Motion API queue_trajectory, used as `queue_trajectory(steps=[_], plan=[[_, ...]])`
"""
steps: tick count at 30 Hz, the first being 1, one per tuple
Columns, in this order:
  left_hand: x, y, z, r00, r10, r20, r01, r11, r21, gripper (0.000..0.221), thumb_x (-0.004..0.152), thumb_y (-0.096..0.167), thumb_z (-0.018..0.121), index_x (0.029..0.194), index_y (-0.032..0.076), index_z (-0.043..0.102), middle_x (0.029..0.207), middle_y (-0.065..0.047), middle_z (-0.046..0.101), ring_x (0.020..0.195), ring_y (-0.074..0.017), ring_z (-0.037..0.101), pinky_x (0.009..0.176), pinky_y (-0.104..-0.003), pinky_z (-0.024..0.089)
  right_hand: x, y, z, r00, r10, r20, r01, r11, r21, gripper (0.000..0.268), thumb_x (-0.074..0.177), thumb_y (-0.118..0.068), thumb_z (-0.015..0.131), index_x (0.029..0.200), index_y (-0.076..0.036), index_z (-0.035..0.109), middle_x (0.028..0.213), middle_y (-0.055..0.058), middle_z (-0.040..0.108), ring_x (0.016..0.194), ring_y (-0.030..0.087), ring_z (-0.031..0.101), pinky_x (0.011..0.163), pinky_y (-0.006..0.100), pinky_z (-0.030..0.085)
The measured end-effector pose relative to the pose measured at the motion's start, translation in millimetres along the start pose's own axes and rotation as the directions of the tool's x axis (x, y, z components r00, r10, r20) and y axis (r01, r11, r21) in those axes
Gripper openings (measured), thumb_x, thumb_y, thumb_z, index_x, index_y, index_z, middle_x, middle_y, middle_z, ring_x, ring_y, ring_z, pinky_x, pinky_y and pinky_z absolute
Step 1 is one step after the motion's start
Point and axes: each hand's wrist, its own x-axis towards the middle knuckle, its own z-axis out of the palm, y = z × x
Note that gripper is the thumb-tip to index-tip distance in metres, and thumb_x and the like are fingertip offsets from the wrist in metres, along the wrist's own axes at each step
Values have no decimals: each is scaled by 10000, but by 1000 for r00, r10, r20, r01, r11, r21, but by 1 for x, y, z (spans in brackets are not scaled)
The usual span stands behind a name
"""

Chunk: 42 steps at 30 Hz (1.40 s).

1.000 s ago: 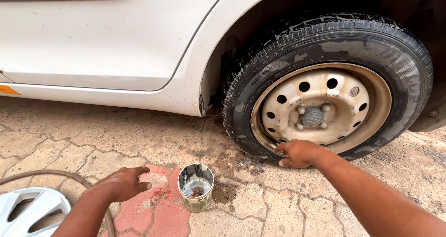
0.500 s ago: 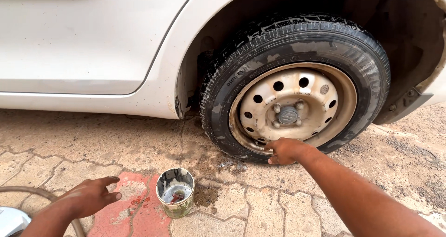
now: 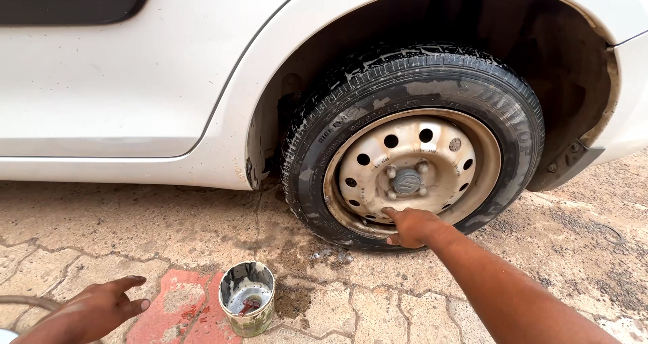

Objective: Applying tire polish or cleaning liquid to a car tire and rim using a brush.

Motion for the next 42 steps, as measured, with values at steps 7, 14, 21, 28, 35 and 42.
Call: queue_trajectory(steps=[7,14,21,28,35,42], plan=[[5,-3,-1,998,-37,42,39,998,-56,719,974,611,541,1600,298,379,1369,-65,746,1388,-230,642,1252,-427,464,-15,-13,-13,999,9,53,-9,1000,12,857,977,-527,633,1642,-297,143,1445,131,567,1359,294,547,1184,460,424],[-8,-1,-12,991,-103,90,95,991,92,701,1018,618,483,1633,334,303,1448,-46,685,1454,-228,541,1294,-519,351,-32,-24,-28,997,-4,77,3,1000,22,857,970,-504,652,1640,-285,166,1409,107,608,1359,278,549,1196,450,408],[-71,31,-41,996,-84,5,84,996,40,691,980,604,493,1606,353,344,1466,16,691,1399,-186,625,1284,-448,438,-25,-13,-41,997,-58,-45,63,990,125,826,943,-505,633,1621,-296,210,1337,39,710,1312,219,621,1172,419,451],[-12,-13,-3,995,-98,-12,98,995,18,716,962,629,523,1597,332,381,1410,20,770,1386,-180,659,1270,-434,466,-7,-14,-19,999,-37,-36,41,994,100,1006,956,-498,644,1654,-249,-36,1357,92,658,1317,283,584,1180,445,421],[27,-35,23,991,-57,124,46,995,84,723,1009,638,496,1625,306,313,1539,-38,594,1483,-235,532,1324,-478,323,-14,-23,-22,999,-44,-7,45,995,91,988,961,-536,643,1648,-216,8,1346,111,633,1294,280,585,1162,447,439],[11,-19,9,995,-30,99,28,999,26,693,1015,581,521,1621,311,321,1533,-52,591,1470,-235,553,1314,-428,364,-29,-50,-49,971,-170,-170,168,985,-27,864,980,-511,619,1634,-208,141,1117,123,745,1065,242,703,1056,437,518]])
